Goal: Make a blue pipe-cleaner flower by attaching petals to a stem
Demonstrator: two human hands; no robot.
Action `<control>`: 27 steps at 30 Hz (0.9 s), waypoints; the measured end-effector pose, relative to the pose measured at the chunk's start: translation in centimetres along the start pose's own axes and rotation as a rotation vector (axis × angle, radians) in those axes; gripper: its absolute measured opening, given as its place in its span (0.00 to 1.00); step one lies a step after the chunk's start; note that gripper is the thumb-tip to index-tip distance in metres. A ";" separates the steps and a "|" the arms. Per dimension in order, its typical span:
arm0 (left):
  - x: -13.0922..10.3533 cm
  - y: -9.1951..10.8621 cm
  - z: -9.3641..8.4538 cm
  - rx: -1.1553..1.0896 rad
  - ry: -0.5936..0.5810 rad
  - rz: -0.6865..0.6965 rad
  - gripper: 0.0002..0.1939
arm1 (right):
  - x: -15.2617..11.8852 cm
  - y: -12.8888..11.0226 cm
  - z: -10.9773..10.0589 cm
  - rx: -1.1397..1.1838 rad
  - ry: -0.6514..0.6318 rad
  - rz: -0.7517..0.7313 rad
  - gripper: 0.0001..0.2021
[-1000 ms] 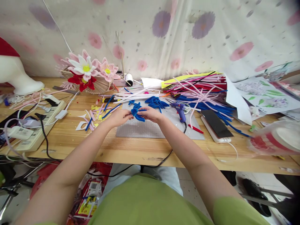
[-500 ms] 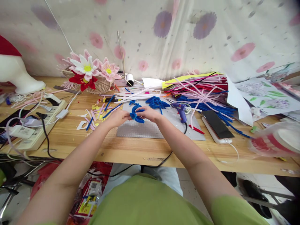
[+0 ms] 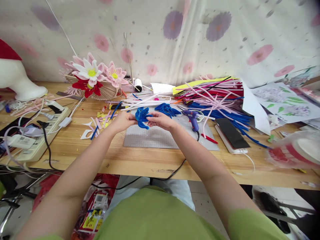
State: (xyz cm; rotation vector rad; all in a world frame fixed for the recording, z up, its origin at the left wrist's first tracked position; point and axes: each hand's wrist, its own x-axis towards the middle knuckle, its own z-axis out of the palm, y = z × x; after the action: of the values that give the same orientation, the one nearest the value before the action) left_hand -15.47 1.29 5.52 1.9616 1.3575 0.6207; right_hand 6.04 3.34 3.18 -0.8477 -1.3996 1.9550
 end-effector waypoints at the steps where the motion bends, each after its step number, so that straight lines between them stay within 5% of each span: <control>1: 0.0 0.0 0.1 0.019 0.025 0.006 0.13 | 0.2 0.1 0.2 0.010 0.016 -0.004 0.15; 6: -0.3 0.1 0.5 -0.001 0.132 -0.007 0.12 | 0.7 0.1 0.7 0.042 0.085 -0.020 0.12; 14: -0.3 1.3 0.4 -0.251 -0.053 -0.053 0.15 | 1.0 0.0 0.7 0.029 0.130 -0.037 0.13; 21: -0.4 1.3 0.6 -0.211 -0.077 -0.051 0.13 | 1.2 0.0 0.9 -0.020 0.125 -0.090 0.16; 27: -0.3 0.3 1.0 -0.201 0.028 -0.071 0.07 | 1.3 -0.4 1.1 -0.066 0.123 -0.119 0.16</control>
State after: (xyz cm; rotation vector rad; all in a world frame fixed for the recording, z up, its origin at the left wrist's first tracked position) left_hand -14.69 0.70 5.08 1.7433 1.3220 0.7239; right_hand 4.45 3.81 3.60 -0.8786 -1.4158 1.7463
